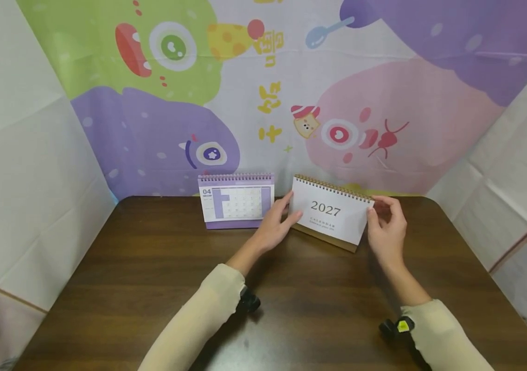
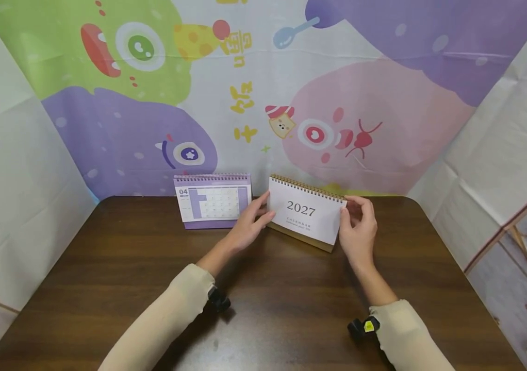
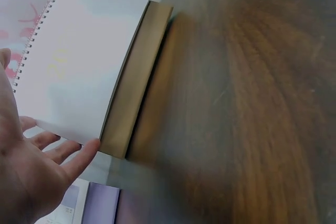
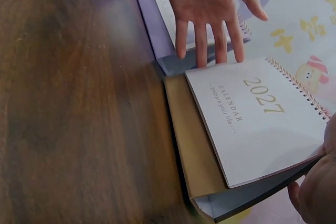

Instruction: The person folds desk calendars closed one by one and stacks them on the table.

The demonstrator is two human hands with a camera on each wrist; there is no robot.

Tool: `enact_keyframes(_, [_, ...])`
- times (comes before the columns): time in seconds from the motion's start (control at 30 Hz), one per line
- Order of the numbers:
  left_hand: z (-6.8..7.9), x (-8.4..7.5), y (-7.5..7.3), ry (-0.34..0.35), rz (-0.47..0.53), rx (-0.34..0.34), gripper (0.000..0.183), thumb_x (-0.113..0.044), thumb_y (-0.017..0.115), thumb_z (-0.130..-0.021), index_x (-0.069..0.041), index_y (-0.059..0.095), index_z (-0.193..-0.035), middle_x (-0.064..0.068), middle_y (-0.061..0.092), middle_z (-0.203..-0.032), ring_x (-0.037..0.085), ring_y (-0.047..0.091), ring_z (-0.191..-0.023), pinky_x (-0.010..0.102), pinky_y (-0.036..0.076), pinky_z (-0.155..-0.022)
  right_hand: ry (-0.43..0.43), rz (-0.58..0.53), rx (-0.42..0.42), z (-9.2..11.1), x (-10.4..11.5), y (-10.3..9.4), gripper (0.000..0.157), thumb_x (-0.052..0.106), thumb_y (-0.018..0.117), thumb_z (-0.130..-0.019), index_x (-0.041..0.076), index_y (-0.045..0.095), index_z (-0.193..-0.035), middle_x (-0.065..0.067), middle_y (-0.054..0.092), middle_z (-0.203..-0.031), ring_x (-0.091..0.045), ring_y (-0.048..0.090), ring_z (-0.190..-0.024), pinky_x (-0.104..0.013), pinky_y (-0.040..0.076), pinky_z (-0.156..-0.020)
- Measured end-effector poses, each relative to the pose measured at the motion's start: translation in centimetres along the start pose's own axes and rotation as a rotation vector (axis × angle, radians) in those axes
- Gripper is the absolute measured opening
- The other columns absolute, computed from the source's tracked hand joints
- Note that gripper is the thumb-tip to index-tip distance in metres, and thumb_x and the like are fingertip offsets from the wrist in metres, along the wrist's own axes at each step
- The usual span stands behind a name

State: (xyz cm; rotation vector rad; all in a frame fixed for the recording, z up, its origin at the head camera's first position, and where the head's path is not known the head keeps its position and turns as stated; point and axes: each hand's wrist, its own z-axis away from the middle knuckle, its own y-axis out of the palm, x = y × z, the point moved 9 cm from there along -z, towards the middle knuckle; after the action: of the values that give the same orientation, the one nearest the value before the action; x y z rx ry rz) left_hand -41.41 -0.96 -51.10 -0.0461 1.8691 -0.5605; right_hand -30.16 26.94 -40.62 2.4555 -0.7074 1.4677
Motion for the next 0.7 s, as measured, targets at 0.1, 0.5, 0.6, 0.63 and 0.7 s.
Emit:
enact_keyframes(0.1, [0.3, 0.2, 0.0, 0.006, -0.019, 0.002, 0.090, -0.071, 0.063, -0.107, -0.029, 0.031, -0.180, 0.017, 0.046, -0.176, 0.040, 0.059, -0.155, 0.055, 0.046, -0.133, 0.016, 0.001, -0.008, -0.2, -0.3, 0.0, 0.030, -0.011, 0.063, -0.103, -0.008, 0.069, -0.133, 0.014, 0.060, -0.105, -0.005, 0.060, -0.100, -0.006, 0.053, -0.080])
enact_keyframes(0.5, [1.9, 1.0, -0.3, -0.030, -0.048, -0.018, 0.085, -0.074, 0.061, -0.106, -0.041, 0.030, -0.178, 0.010, 0.047, -0.178, 0.036, 0.062, -0.152, 0.056, 0.048, -0.130, 0.058, -0.044, -0.004, -1.1, -1.5, 0.9, 0.031, -0.010, 0.061, -0.104, -0.007, 0.069, -0.134, 0.014, 0.060, -0.106, -0.006, 0.058, -0.101, -0.010, 0.052, -0.079])
enact_keyframes(0.6, [2.2, 1.1, -0.5, -0.030, -0.061, -0.021, 0.084, -0.074, 0.061, -0.106, -0.042, 0.030, -0.178, 0.008, 0.047, -0.178, 0.035, 0.064, -0.151, 0.057, 0.050, -0.129, 0.059, -0.054, 0.001, -1.4, -1.8, 1.1, 0.032, -0.010, 0.061, -0.104, -0.007, 0.069, -0.134, 0.015, 0.060, -0.105, -0.005, 0.058, -0.100, -0.010, 0.051, -0.079])
enact_keyframes(0.63, [2.3, 1.2, -0.6, -0.029, -0.065, -0.020, 0.083, -0.074, 0.060, -0.107, -0.043, 0.030, -0.178, 0.007, 0.046, -0.179, 0.034, 0.064, -0.151, 0.057, 0.051, -0.128, 0.058, -0.060, 0.002, -1.5, -1.9, 1.2, 0.032, -0.010, 0.061, -0.104, -0.007, 0.069, -0.134, 0.015, 0.060, -0.105, -0.005, 0.058, -0.100, -0.010, 0.051, -0.079])
enact_keyframes(0.7, [2.5, 1.2, -0.6, -0.027, -0.068, -0.017, 0.082, -0.074, 0.060, -0.107, -0.044, 0.030, -0.177, 0.005, 0.045, -0.180, 0.034, 0.064, -0.151, 0.057, 0.051, -0.127, 0.059, -0.066, 0.001, -1.7, -2.1, 1.3, 0.032, -0.009, 0.061, -0.103, -0.007, 0.069, -0.135, 0.016, 0.061, -0.104, -0.004, 0.059, -0.099, -0.010, 0.051, -0.079])
